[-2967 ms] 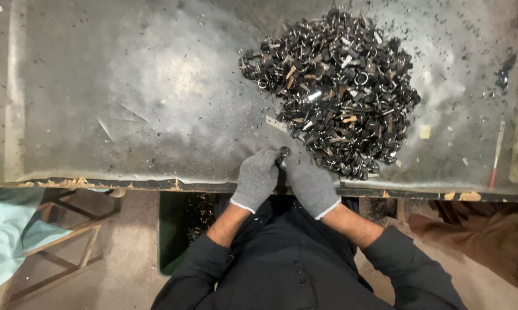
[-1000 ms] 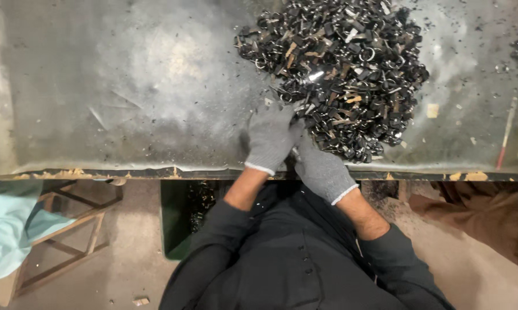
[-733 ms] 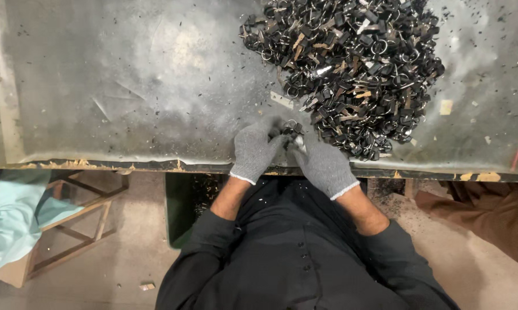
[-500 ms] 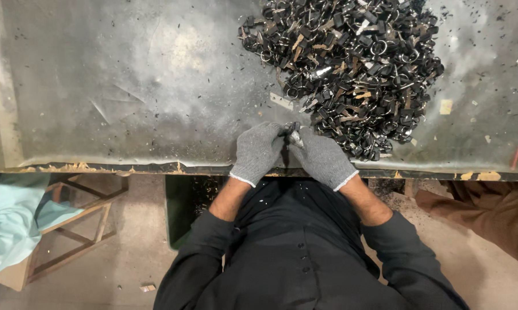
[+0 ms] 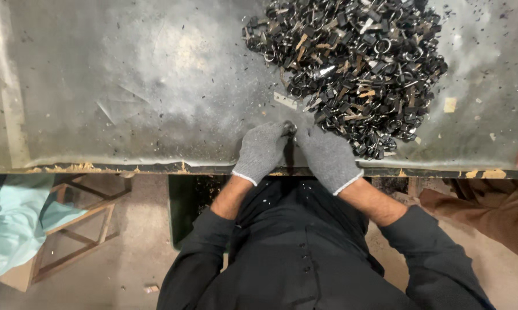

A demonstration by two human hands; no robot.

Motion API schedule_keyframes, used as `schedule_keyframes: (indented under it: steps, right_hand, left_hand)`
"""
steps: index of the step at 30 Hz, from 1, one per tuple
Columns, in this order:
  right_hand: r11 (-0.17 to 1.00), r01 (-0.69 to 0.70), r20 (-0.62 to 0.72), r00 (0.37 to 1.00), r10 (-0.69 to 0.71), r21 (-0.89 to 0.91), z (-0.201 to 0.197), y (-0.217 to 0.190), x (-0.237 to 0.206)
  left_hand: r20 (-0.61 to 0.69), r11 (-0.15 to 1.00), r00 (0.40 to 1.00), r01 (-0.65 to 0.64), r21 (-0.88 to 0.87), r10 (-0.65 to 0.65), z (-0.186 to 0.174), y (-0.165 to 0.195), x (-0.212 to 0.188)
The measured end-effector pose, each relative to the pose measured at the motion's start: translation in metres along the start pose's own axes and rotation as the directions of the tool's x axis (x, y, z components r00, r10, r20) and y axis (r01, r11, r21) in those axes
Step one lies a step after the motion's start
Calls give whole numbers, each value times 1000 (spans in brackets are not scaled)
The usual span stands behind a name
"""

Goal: The person picks small black metal components one at a time from a large pile on a metal table, briefly handles and checks each piece, and drops selected pieces into a bin below the table edge. The person continues working through the pile with both gloved hands throughout the episode.

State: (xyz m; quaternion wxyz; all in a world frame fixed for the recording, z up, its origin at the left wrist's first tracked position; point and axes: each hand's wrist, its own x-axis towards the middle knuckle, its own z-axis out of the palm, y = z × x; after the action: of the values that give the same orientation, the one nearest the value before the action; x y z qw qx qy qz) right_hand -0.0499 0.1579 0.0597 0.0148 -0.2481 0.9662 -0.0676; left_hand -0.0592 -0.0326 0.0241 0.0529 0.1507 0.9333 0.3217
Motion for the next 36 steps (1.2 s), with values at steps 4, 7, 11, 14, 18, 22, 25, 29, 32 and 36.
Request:
schedule_keyframes:
  steps: [4,7,11,14,18,22,25,29,32,36]
  right_hand:
    - [995,18,-69,997,-25,-103,-1,0,0]
    - [991,-27,-29,999,23,-133,7,-6,0]
    - [942,-292,277,931,239,166,20,-13,3]
    - [892,-311,394,903,170,328,23,-5,10]
    - [827,-320,530,848,32,463,15,19,22]
    - [787,-355,487,870,80,504,3,22,15]
    - [872,-257,315,941,126,417,3,-3,6]
    - [887,-357,275,920,278,295,6,-17,4]
    - [824,-409,408,880,243,392,5,0,9]
    - [818,-361,285,925,253,447,7,4,9]
  left_hand:
    - [29,1000,1000,-5,-11,5,-4,3,3]
    - [90,998,996,-30,57,25,-3,0,5]
    - [54,999,997,-48,17,47,0,-2,4]
    - [3,1000,1000,-6,2,6,3,0,1]
    - [-50,997,999,12,-77,-16,3,-2,-3]
    - [-90,1000,996,7,-21,-9,9,-7,-6]
    - [-184,995,978,-96,14,97,17,-8,-13]
    - [-189,992,975,-105,67,116,23,-6,-17]
    - [-123,998,991,-44,54,50,21,-6,-16]
    - [-214,988,965,-141,63,152,20,-7,-16]
